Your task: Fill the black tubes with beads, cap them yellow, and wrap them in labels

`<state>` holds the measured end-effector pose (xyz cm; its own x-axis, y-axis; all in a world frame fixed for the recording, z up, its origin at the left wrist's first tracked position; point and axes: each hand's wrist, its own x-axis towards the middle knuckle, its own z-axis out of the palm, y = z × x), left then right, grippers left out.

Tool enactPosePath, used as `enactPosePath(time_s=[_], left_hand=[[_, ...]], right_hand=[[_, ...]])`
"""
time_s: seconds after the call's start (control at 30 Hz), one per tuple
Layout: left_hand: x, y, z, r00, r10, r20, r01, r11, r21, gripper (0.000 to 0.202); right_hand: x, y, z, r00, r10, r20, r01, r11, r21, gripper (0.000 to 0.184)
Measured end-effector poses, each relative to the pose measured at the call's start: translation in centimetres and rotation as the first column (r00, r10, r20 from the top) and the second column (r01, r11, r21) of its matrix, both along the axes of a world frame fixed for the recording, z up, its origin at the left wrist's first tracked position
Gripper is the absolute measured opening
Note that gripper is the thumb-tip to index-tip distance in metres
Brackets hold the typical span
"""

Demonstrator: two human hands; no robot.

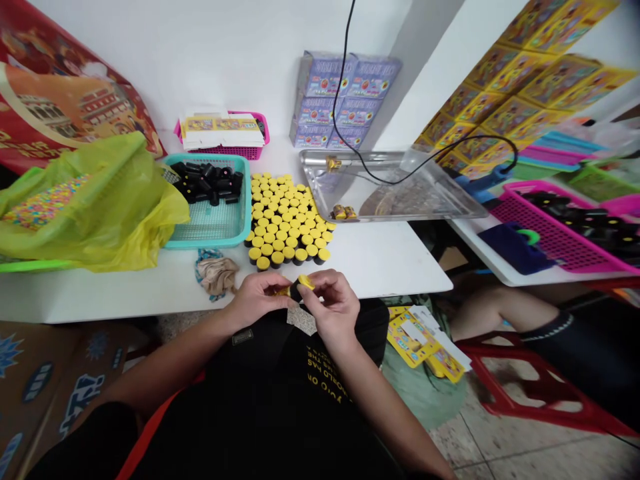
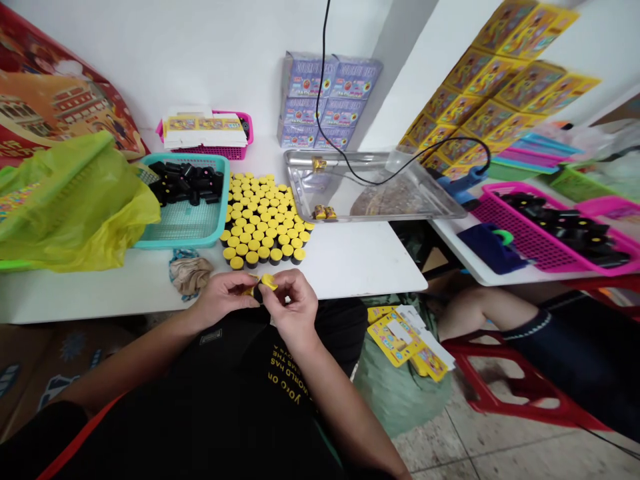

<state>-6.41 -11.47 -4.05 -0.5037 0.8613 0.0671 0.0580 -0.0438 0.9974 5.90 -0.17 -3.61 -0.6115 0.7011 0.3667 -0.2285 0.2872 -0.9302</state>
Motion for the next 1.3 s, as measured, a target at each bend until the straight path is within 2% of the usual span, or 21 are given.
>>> enactPosePath(time_s=[0.1,0.27,0.33,0.4,0.47,0.57,0.63,0.7,0.8,0.9,0.97,1.03,1.1,1.17,1.3], left_hand=[[0.2,0.3,0.1,0.998,-0.017,0.064,0.017,1.0,-0.001,0.03],[0.7,0.7,-0.2,0.956,-0.06,0.286,0.062,0.998,0.004,0.028],[0.9,0.8,-0.2,0.957,-0.047,0.287,0.051,0.999,-0.008,0.028],[1.1,0.7,-0.2,0.987,0.003,0.16,0.0,1.0,-0.019,0.029],[1.5,0.5,-0.2,0.997,0.077,-0.029,-0.077,0.997,-0.015,0.028],[2.0,0.3,-0.1,0.951,0.181,-0.252,-0.18,0.983,0.029,0.025],[2.1,0.2,0.0,0.917,0.215,-0.336,-0.208,0.976,0.059,0.025],[2.2,0.2,0.1,0.925,0.187,-0.33,-0.182,0.982,0.045,0.025],[2.0,0.3,0.1,0.981,0.094,-0.172,-0.098,0.995,-0.017,0.025],[1.9,0.6,0.0,0.992,0.016,0.122,-0.01,0.999,-0.049,0.028],[1.9,0.8,0.0,0.946,-0.044,0.321,0.056,0.998,-0.028,0.03],[1.9,0.9,0.1,0.889,-0.107,0.445,0.112,0.994,0.014,0.03],[1.9,1.1,0.1,0.848,-0.154,0.507,0.151,0.987,0.047,0.029],[1.8,1.2,0.2,0.814,-0.178,0.553,0.166,0.983,0.072,0.029],[1.8,1.4,0.0,0.755,-0.15,0.638,0.101,0.988,0.114,0.031]], right_hand=[[0.0,0.0,-0.1,1.0,-0.007,-0.002,0.007,0.999,0.044,0.019],[0.0,1.0,-0.2,0.99,0.139,0.036,-0.132,0.978,-0.162,0.027],[0.1,1.5,-0.3,0.982,0.181,0.062,-0.164,0.963,-0.216,0.031],[0.3,1.9,-0.2,0.98,0.184,0.072,-0.161,0.955,-0.25,0.031],[0.5,2.2,0.0,0.973,0.206,0.101,-0.174,0.949,-0.262,0.032],[0.8,2.5,0.3,0.946,0.269,0.178,-0.226,0.946,-0.233,0.032],[0.9,2.7,0.4,0.932,0.307,0.193,-0.261,0.937,-0.231,0.029],[1.0,2.8,0.3,0.933,0.323,0.16,-0.277,0.926,-0.257,0.027],[1.1,3.0,0.0,0.942,0.31,0.127,-0.265,0.922,-0.282,0.024],[1.4,3.4,-0.1,0.944,0.311,0.108,-0.275,0.926,-0.259,0.019],[1.6,3.8,0.0,0.94,0.33,0.086,-0.31,0.932,-0.189,0.019],[1.8,4.2,0.1,0.938,0.34,0.065,-0.335,0.939,-0.07,0.02],[1.9,4.4,0.3,0.937,0.341,0.071,-0.345,0.937,0.049,0.019],[1.8,4.1,0.4,0.941,0.325,0.09,-0.334,0.935,0.116,0.021],[1.6,2.6,0.4,0.979,0.19,0.07,-0.2,0.958,0.204,0.027]])
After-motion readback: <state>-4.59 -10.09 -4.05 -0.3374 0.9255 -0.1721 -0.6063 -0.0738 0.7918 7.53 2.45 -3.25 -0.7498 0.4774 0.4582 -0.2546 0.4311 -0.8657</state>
